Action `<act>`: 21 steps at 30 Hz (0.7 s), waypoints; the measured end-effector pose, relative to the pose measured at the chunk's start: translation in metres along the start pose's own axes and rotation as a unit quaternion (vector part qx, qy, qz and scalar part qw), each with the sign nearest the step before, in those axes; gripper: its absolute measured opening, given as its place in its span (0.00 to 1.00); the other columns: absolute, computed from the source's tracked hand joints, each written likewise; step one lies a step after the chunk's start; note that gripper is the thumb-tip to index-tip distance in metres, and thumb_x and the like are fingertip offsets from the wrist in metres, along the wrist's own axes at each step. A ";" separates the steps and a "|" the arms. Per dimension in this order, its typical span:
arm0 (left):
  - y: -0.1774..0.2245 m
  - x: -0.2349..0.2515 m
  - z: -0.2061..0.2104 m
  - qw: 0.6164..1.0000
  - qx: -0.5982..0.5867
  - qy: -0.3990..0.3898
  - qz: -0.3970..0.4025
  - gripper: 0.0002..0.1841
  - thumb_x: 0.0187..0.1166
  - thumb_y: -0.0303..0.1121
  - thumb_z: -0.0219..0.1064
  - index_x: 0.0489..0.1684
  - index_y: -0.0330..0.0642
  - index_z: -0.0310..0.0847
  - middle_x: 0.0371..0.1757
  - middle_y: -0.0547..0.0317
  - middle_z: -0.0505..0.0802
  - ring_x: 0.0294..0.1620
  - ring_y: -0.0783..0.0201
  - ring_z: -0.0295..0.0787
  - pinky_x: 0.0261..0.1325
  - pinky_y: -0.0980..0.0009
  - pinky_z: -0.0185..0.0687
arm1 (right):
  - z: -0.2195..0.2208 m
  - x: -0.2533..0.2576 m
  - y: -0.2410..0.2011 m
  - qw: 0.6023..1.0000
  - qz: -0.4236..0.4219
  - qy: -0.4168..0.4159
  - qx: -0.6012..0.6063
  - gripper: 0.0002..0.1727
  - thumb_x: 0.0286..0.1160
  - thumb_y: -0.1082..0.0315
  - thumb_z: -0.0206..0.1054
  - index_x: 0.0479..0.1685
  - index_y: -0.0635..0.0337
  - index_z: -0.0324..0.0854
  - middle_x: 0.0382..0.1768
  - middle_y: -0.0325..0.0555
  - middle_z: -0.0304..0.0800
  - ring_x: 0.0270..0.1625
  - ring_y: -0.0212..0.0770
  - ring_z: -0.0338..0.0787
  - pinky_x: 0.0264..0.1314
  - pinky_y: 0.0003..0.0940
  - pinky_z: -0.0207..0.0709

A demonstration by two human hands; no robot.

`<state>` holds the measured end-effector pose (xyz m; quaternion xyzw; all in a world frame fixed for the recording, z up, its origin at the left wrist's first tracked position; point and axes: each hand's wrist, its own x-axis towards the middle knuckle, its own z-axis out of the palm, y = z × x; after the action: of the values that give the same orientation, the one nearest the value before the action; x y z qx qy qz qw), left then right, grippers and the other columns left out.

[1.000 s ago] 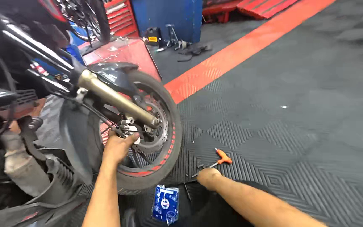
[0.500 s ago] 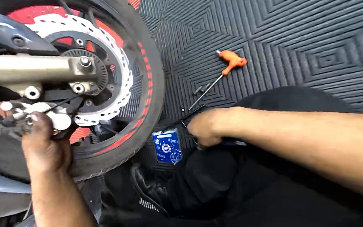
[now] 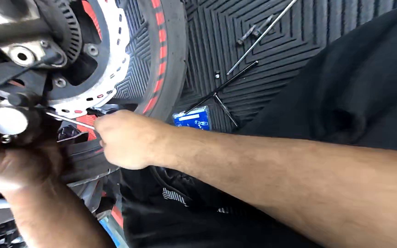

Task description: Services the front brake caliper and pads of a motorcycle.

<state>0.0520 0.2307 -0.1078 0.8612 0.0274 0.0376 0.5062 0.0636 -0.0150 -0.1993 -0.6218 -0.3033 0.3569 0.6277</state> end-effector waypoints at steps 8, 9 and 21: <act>0.014 0.002 0.024 1.000 0.021 0.007 0.006 0.21 0.90 0.46 0.34 0.60 0.49 0.71 0.56 0.56 0.86 0.61 0.55 0.85 0.68 0.46 0.81 | 0.036 0.016 0.039 0.995 -0.057 0.051 0.063 0.19 0.93 0.55 0.53 0.74 0.48 0.78 0.44 0.44 0.91 0.47 0.42 0.91 0.49 0.49 0.84; 0.009 0.004 0.014 1.000 0.015 -0.006 0.004 0.23 0.91 0.45 0.33 0.63 0.46 0.71 0.58 0.53 0.86 0.62 0.53 0.85 0.69 0.45 0.81 | 0.039 0.016 0.042 0.995 -0.061 0.052 0.056 0.20 0.94 0.55 0.53 0.76 0.47 0.77 0.46 0.43 0.91 0.48 0.42 0.91 0.51 0.48 0.84; 0.007 0.008 0.019 0.999 -0.022 0.050 -0.004 0.26 0.93 0.56 0.36 0.62 0.48 0.73 0.55 0.52 0.87 0.60 0.49 0.88 0.65 0.41 0.84 | 0.043 0.025 0.045 0.984 -0.094 0.079 0.130 0.18 0.94 0.57 0.52 0.62 0.51 0.86 0.39 0.37 0.89 0.41 0.31 0.87 0.44 0.37 0.80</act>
<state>0.0616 0.2113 -0.1105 0.8469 0.0548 0.0791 0.5229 0.0388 0.0291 -0.2439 -0.5300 -0.2610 0.2823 0.7559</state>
